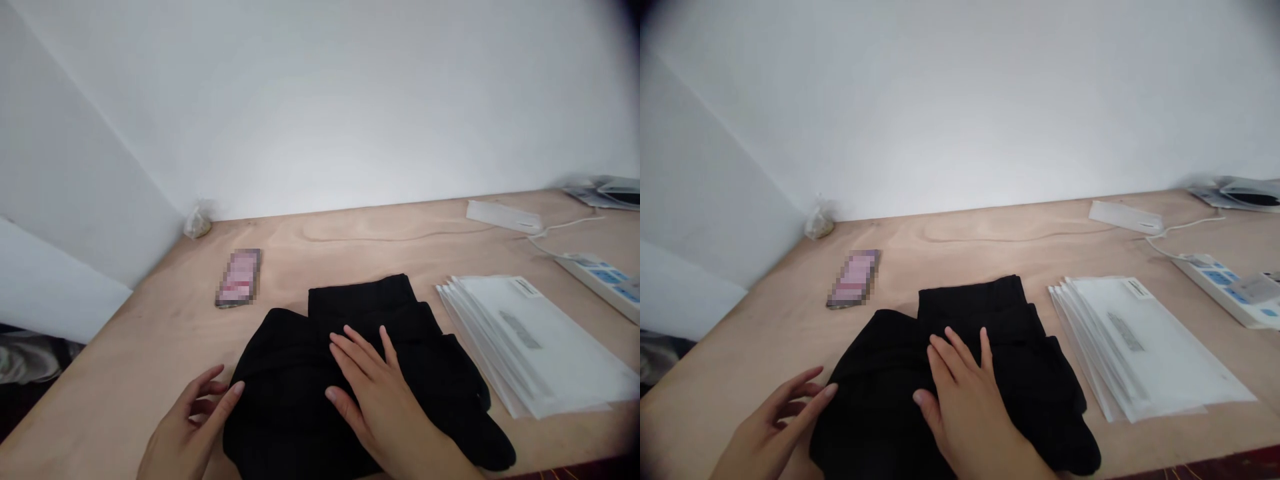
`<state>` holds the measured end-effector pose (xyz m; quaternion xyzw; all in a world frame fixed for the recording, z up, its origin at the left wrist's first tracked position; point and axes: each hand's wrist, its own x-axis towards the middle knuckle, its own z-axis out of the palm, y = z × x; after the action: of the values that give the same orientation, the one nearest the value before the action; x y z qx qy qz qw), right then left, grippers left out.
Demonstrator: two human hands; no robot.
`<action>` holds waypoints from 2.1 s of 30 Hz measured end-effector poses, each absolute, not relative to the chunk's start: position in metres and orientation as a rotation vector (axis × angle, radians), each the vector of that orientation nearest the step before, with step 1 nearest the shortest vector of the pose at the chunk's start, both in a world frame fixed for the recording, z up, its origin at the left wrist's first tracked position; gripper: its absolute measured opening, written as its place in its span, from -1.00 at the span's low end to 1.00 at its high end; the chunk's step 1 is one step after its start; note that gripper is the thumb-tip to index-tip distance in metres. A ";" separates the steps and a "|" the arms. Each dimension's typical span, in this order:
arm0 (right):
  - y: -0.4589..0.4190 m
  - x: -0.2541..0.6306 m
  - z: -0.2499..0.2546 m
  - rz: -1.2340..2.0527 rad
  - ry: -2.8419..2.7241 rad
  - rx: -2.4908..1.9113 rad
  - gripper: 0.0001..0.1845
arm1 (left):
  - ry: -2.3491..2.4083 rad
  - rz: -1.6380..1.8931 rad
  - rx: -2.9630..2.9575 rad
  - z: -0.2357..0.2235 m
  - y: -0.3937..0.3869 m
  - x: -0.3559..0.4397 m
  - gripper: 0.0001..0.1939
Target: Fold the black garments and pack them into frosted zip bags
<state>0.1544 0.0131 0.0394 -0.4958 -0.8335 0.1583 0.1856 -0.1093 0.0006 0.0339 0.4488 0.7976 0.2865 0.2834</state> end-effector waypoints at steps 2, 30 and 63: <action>0.011 0.155 0.038 0.447 -2.344 -1.365 -0.56 | 2.121 0.739 1.164 0.032 0.001 -0.110 -0.30; 0.004 0.190 0.024 0.413 -2.109 -1.345 -0.32 | 1.511 1.188 2.292 0.051 -0.007 0.024 -0.75; 0.004 0.164 0.036 0.611 -2.022 -1.323 -0.54 | 2.030 1.398 1.479 0.051 -0.001 0.025 -0.45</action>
<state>0.1640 0.0037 0.0356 -0.5032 -0.7689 0.2324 0.3188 0.0249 -0.0006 0.0509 0.5100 0.6999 0.4820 0.1329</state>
